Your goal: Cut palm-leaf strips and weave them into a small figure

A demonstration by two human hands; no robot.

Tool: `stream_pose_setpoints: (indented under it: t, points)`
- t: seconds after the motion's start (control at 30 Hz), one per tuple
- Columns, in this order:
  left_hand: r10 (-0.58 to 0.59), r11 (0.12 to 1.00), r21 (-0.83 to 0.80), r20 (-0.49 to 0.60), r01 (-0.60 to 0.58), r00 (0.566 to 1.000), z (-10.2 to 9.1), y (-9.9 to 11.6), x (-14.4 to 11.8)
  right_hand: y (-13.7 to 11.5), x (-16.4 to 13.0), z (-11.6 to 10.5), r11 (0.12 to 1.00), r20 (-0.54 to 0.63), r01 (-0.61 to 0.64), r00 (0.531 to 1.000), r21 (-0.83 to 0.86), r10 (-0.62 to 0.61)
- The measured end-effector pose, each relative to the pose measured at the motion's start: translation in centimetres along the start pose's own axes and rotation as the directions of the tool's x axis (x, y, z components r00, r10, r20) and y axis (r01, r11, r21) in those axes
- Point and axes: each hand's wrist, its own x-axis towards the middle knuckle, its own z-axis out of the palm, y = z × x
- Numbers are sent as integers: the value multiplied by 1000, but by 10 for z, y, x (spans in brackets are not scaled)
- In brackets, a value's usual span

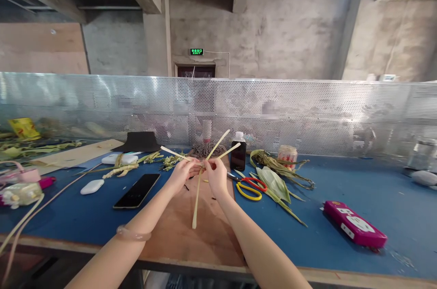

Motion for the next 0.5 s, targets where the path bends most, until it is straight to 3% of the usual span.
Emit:
stream_pose_setpoints:
  t: [0.3, 0.5]
  points:
    - [105, 977, 169, 167, -133, 980, -7, -5, 0, 0, -2, 2, 1000, -14, -19, 1000, 7, 20]
    - [120, 971, 194, 119, -141, 986, -8, -7, 2, 7, -2, 6, 1000, -12, 22, 1000, 7, -22]
